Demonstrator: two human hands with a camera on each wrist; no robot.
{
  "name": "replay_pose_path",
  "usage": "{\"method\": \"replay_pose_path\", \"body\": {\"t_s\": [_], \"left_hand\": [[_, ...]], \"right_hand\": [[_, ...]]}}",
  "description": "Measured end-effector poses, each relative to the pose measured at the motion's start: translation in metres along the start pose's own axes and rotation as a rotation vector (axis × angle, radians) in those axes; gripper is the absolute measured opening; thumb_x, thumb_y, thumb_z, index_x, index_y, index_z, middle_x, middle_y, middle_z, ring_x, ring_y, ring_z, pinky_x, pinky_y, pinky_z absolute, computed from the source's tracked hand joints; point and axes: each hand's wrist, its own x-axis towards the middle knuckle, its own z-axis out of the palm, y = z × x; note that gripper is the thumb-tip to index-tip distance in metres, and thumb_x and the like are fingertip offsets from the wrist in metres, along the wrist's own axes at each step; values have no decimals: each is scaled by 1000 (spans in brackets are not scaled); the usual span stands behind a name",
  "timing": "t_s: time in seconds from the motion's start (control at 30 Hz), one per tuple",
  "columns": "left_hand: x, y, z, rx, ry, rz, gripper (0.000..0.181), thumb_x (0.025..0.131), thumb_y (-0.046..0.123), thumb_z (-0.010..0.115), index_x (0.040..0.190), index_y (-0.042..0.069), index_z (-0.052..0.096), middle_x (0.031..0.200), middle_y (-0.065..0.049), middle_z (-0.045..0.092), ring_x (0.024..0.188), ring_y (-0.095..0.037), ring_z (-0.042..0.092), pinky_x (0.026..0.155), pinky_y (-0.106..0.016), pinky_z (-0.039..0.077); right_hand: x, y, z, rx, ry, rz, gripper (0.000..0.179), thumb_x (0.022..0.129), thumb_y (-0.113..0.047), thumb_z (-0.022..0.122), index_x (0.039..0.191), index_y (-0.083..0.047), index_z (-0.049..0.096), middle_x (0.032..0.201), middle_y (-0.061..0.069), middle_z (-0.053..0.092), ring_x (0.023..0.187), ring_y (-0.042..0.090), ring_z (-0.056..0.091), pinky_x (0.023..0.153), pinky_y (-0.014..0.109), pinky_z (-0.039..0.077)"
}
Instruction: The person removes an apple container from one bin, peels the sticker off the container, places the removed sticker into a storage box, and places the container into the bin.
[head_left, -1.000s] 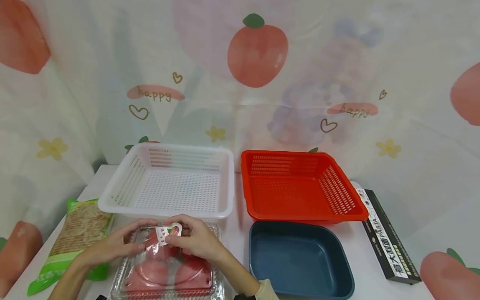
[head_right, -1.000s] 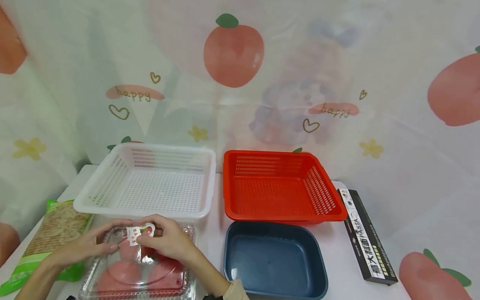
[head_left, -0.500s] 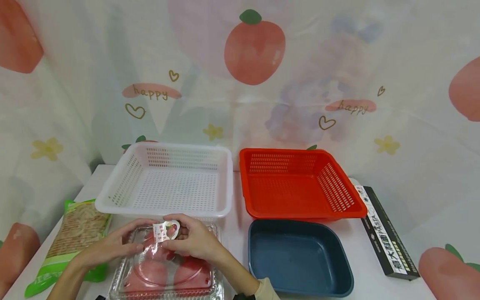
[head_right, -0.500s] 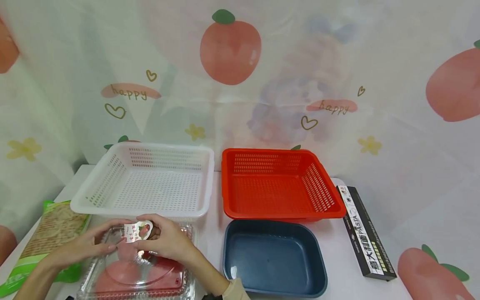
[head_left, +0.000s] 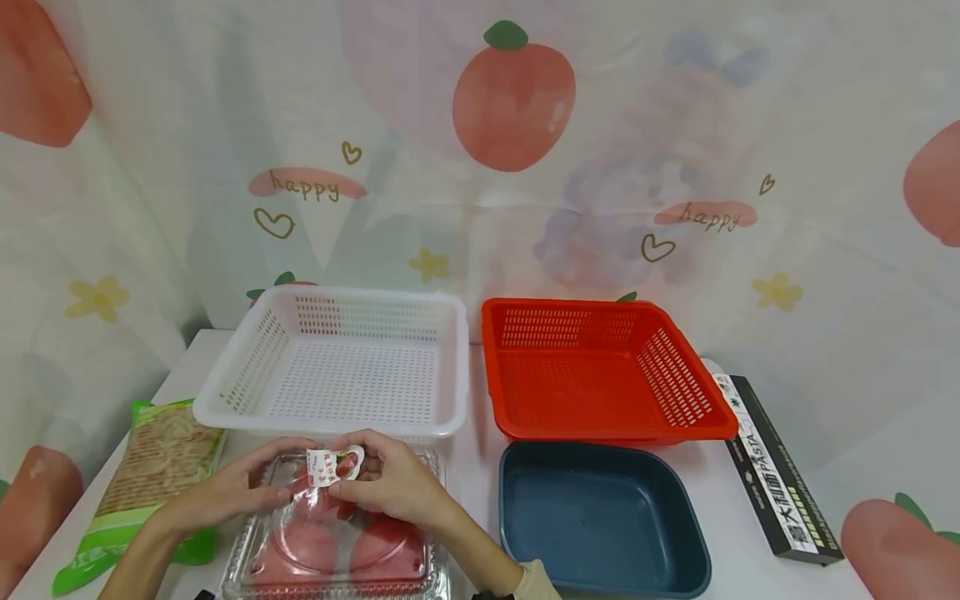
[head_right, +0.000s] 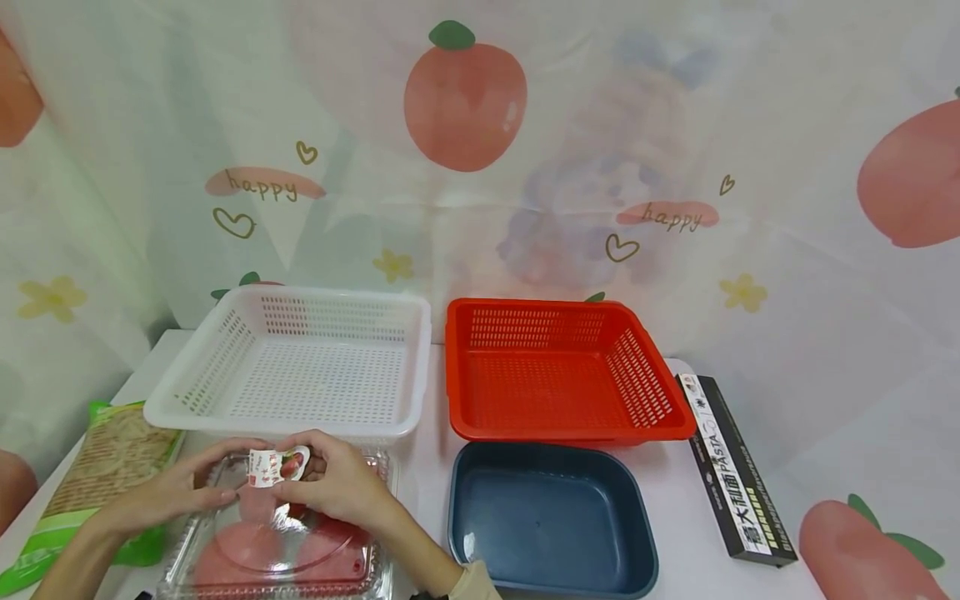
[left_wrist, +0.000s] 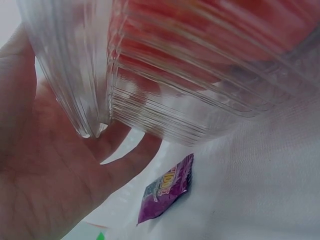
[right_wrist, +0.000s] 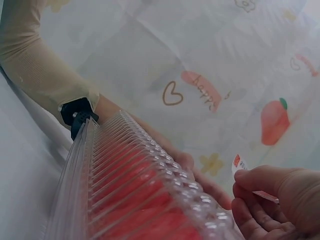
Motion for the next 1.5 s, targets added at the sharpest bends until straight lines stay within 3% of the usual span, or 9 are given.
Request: {"method": "replay_pose_path", "body": {"t_s": [0.17, 0.4, 0.63, 0.8, 0.9, 1.03, 1.33, 1.5], "left_hand": [[1, 0, 1, 1, 0, 29, 49, 95, 10, 53, 141, 23, 44, 146, 3, 44, 126, 12, 35, 98, -51, 36], [0, 0, 1, -6, -1, 51, 50, 95, 9, 54, 142, 22, 43, 146, 5, 43, 128, 12, 35, 98, -25, 38], [2, 3, 1, -11, -3, 29, 49, 96, 10, 53, 142, 23, 44, 146, 3, 44, 126, 11, 36, 96, -51, 38], [6, 4, 1, -1, 13, -2, 48, 96, 13, 54, 140, 26, 45, 145, 3, 44, 124, 14, 35, 97, -58, 36], [7, 3, 2, 14, 24, -12, 47, 95, 15, 55, 139, 28, 46, 145, 4, 44, 124, 15, 34, 100, -52, 37], [4, 0, 2, 17, 14, -11, 46, 96, 14, 55, 140, 26, 46, 145, 4, 44, 124, 13, 36, 98, -39, 40], [0, 0, 2, -20, 11, -30, 47, 96, 13, 54, 141, 22, 44, 143, 11, 43, 123, 15, 35, 97, -54, 37], [0, -2, 1, -25, 7, -36, 48, 96, 13, 54, 142, 20, 43, 144, 15, 42, 122, 17, 33, 97, -54, 37]], "right_hand": [[-2, 0, -1, -50, 20, -2, 37, 81, -11, 77, 116, -16, 65, 68, -6, 53, 55, -1, 43, 50, 14, 35], [-2, 0, 0, -29, 12, -11, 33, 84, -11, 74, 116, -12, 65, 66, -3, 52, 53, 0, 44, 48, 14, 36], [-1, -3, -2, -5, 18, 0, 31, 84, -11, 73, 114, -10, 66, 66, -4, 54, 53, 1, 45, 46, 15, 36], [0, -5, -5, -6, 22, 4, 28, 85, -13, 74, 112, -11, 68, 63, -4, 53, 52, 1, 42, 46, 15, 36], [0, -4, -5, 5, 26, 3, 26, 85, -13, 73, 110, -10, 69, 65, 16, 59, 51, 2, 41, 46, 15, 34], [-2, -3, -1, 29, 31, 14, 24, 86, -12, 73, 109, -10, 69, 83, 38, 64, 51, 2, 44, 46, 15, 35], [-1, 1, 2, 39, 29, -17, 22, 87, -13, 71, 109, -7, 69, 81, 34, 67, 56, 10, 56, 46, 15, 37], [-1, 3, 2, -3, 20, -50, 21, 89, -17, 70, 108, -7, 69, 75, 25, 70, 62, 28, 68, 47, 19, 45]]}}
